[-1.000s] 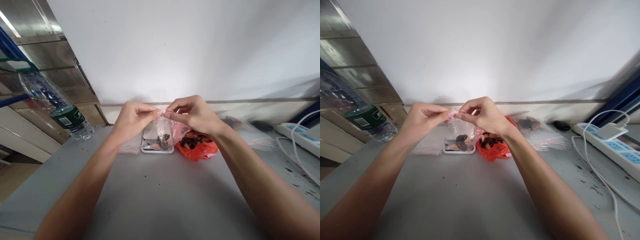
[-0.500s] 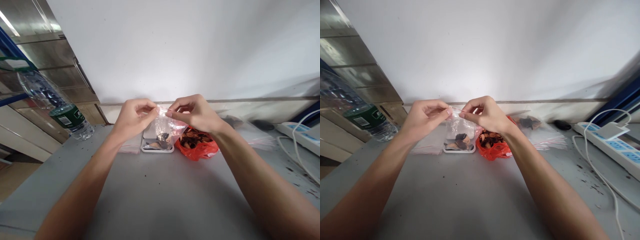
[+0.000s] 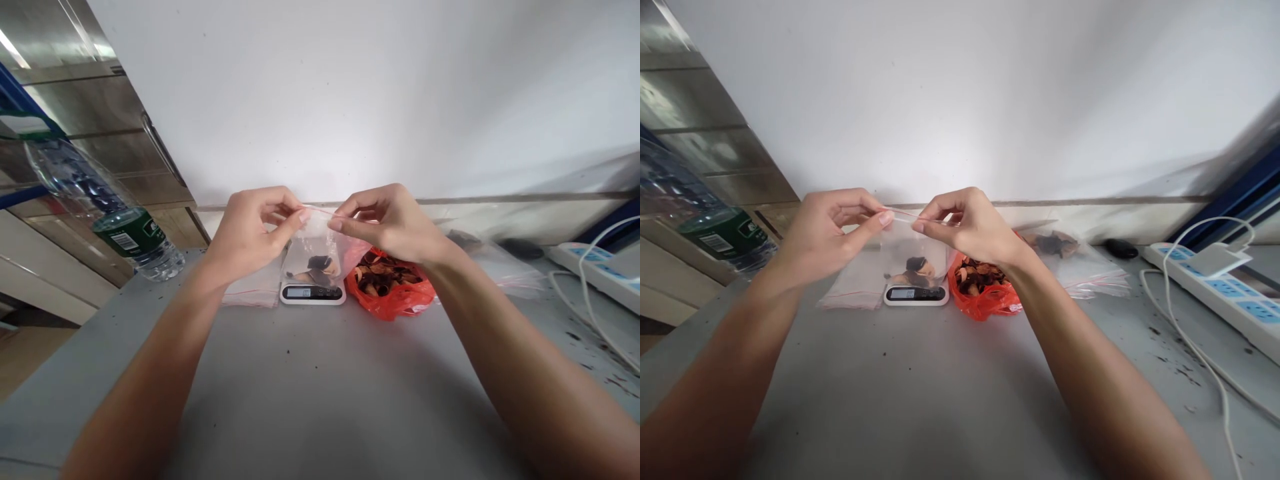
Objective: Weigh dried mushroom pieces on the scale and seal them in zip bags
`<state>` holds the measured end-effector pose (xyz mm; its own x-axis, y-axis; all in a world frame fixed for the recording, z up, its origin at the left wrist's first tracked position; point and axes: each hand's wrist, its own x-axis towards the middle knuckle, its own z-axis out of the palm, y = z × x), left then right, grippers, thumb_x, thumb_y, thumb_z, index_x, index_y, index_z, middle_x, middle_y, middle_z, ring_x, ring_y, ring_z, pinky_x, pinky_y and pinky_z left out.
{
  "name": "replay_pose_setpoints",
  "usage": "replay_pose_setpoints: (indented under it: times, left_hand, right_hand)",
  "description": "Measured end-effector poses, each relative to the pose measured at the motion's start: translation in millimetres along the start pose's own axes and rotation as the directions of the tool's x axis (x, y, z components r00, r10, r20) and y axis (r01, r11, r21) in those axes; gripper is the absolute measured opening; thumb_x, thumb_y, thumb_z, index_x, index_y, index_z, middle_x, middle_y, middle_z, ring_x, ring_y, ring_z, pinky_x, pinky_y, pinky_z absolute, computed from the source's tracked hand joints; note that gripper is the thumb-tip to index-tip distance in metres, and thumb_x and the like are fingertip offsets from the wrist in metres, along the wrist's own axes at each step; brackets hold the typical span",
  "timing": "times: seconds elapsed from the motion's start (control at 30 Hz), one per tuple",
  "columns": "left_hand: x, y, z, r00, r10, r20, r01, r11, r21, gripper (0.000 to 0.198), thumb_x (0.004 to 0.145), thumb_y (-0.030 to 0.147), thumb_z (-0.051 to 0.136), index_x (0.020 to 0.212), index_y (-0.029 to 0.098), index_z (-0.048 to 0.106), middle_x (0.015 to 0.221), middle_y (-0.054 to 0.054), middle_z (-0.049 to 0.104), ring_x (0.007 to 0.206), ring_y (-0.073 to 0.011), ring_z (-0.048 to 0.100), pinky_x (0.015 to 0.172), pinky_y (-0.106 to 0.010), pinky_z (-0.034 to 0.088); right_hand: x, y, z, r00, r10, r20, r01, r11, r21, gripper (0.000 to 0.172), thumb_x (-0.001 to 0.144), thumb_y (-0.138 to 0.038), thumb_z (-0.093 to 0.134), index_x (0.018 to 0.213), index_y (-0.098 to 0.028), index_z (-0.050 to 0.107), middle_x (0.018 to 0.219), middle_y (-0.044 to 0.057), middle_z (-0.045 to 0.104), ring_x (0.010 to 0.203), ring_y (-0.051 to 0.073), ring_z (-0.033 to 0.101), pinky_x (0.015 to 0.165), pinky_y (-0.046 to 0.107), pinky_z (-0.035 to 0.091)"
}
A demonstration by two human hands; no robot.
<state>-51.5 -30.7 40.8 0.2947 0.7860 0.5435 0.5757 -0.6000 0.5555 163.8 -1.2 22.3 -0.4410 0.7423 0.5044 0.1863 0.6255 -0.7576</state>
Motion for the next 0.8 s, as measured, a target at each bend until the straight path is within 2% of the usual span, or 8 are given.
replay_pose_setpoints:
  times: [0.23, 0.5, 0.63, 0.8]
  left_hand:
    - [1.5, -3.5, -5.9, 0.999, -0.032, -0.016, 0.034, 0.994, 0.108, 0.022, 0.09, 0.037, 0.062, 0.074, 0.022, 0.062, 0.081, -0.002, 0.075, 0.078, -0.0175, 0.071, 0.076, -0.027, 0.057]
    - [0.3, -3.7, -9.9, 1.0, -0.023, 0.007, 0.022, 0.992, 0.126, 0.02, 0.089, 0.037, 0.062, 0.075, 0.022, 0.065, 0.079, -0.002, 0.075, 0.077, -0.0174, 0.071, 0.076, -0.028, 0.058]
    - [2.3, -0.8, -10.8, 0.999, -0.02, 0.025, 0.017, 0.992, 0.122, 0.02, 0.088, 0.037, 0.063, 0.076, 0.022, 0.066, 0.081, -0.002, 0.076, 0.076, -0.0175, 0.071, 0.075, -0.028, 0.057]
    - [7.0, 4.5, -9.8, 1.0, 0.006, 0.028, -0.009, 0.995, 0.098, 0.02, 0.089, 0.036, 0.064, 0.076, 0.022, 0.071, 0.079, -0.001, 0.077, 0.076, -0.018, 0.071, 0.073, -0.028, 0.057]
  right_hand:
    - [-1.1, 2.8, -14.5, 0.999, 0.042, 0.008, -0.042, 0.997, -0.064, 0.025, 0.08, -0.042, 0.079, 0.073, -0.018, 0.076, 0.074, 0.005, 0.073, 0.067, 0.015, 0.059, 0.064, 0.034, 0.047]
    - [-7.4, -0.4, -36.9, 0.984, 0.164, 0.064, -0.153, 0.977, -0.151, 0.029, 0.076, -0.05, 0.081, 0.069, -0.023, 0.073, 0.072, 0.005, 0.073, 0.069, 0.021, 0.064, 0.066, 0.038, 0.053]
    - [-9.6, -3.4, -43.0, 0.98, 0.193, 0.054, -0.181, 0.968, -0.172, 0.033, 0.074, -0.055, 0.081, 0.069, -0.024, 0.072, 0.069, 0.005, 0.071, 0.067, 0.02, 0.061, 0.061, 0.036, 0.05]
    - [-12.5, -10.0, -54.2, 0.972, 0.23, 0.04, -0.213, 0.946, -0.246, 0.043, 0.071, -0.063, 0.083, 0.061, -0.024, 0.066, 0.06, 0.003, 0.063, 0.058, 0.017, 0.052, 0.053, 0.034, 0.043]
